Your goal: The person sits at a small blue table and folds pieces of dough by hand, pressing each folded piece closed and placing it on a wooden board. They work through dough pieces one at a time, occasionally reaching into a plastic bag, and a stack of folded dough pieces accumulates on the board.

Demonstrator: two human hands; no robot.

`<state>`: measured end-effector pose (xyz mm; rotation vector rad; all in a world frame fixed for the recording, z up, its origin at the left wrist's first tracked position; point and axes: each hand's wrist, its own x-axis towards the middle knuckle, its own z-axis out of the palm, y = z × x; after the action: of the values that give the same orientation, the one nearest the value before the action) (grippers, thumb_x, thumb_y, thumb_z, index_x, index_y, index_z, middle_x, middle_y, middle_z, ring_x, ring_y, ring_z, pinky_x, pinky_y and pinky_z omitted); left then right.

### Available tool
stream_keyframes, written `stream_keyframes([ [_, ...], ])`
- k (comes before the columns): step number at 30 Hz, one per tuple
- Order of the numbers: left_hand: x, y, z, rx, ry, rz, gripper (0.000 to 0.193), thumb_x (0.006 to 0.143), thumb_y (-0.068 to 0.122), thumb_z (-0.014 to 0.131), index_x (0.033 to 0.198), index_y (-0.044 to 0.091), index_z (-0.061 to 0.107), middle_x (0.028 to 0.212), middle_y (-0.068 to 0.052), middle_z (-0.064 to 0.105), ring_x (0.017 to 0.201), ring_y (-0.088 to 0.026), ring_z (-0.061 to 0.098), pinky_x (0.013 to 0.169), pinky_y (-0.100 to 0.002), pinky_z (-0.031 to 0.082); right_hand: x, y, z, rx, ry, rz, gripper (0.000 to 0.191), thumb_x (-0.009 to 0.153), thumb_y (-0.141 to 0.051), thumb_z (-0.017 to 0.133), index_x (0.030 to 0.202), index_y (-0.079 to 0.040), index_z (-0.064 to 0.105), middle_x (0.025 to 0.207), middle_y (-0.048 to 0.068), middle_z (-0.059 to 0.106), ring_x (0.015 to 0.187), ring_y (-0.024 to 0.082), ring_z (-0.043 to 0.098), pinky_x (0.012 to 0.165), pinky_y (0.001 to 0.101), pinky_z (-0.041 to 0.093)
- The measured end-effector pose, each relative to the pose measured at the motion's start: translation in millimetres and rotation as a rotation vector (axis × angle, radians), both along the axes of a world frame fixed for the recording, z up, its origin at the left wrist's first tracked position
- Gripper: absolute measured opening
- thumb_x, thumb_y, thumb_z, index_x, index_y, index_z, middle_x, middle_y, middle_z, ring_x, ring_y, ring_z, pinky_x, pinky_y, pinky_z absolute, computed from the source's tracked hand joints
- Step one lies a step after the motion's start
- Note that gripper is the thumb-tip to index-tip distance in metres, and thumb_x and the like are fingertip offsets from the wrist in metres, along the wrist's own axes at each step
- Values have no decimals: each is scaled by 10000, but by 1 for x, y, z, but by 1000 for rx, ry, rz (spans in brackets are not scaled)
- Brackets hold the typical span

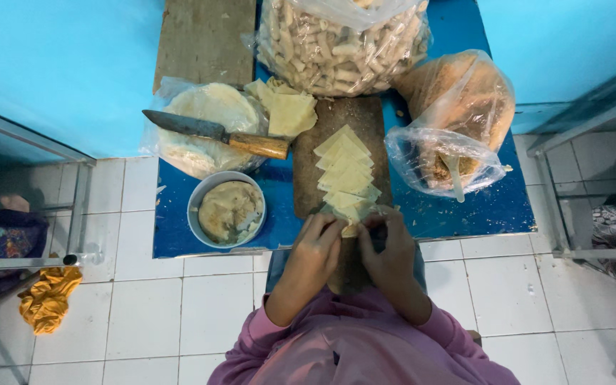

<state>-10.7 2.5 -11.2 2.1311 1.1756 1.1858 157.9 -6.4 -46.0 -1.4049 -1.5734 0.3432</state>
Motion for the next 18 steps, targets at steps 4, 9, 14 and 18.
stream_keyframes([
  [4, -1, 0, 2, 2, 1, -13, 285, 872, -63, 657, 1156, -42, 666, 1073, -176, 602, 1017, -370, 599, 884, -436, 508, -4, 1, -4, -18, 121, 18, 461, 863, -2, 781, 1241, -31, 518, 970, 106, 645, 841, 225, 685, 750, 336, 568],
  [9, -2, 1, 3, 2, -12, -24, 272, 881, -58, 655, 1153, -43, 658, 1066, -182, 598, 1012, -373, 598, 883, -436, 508, -6, 2, -6, 248, -32, 42, 507, 829, 41, 801, 1237, -35, 510, 1066, 149, 635, 918, 274, 668, 918, 419, 537],
  [14, 0, 3, 1, -34, -48, -5, 256, 912, -47, 649, 1167, -51, 629, 1080, -192, 596, 1013, -383, 597, 875, -439, 503, -7, 1, -12, 329, -58, 161, 517, 869, 68, 801, 1264, -44, 488, 1168, 164, 650, 1027, 318, 683, 895, 381, 563],
  [18, -1, 2, -1, -49, -42, 2, 232, 903, -47, 662, 1134, -31, 656, 1047, -183, 594, 993, -384, 598, 856, -440, 503, -3, 0, -13, 265, -54, 228, 533, 873, 53, 792, 1289, -15, 465, 1195, 190, 640, 1044, 335, 696, 886, 386, 580],
])
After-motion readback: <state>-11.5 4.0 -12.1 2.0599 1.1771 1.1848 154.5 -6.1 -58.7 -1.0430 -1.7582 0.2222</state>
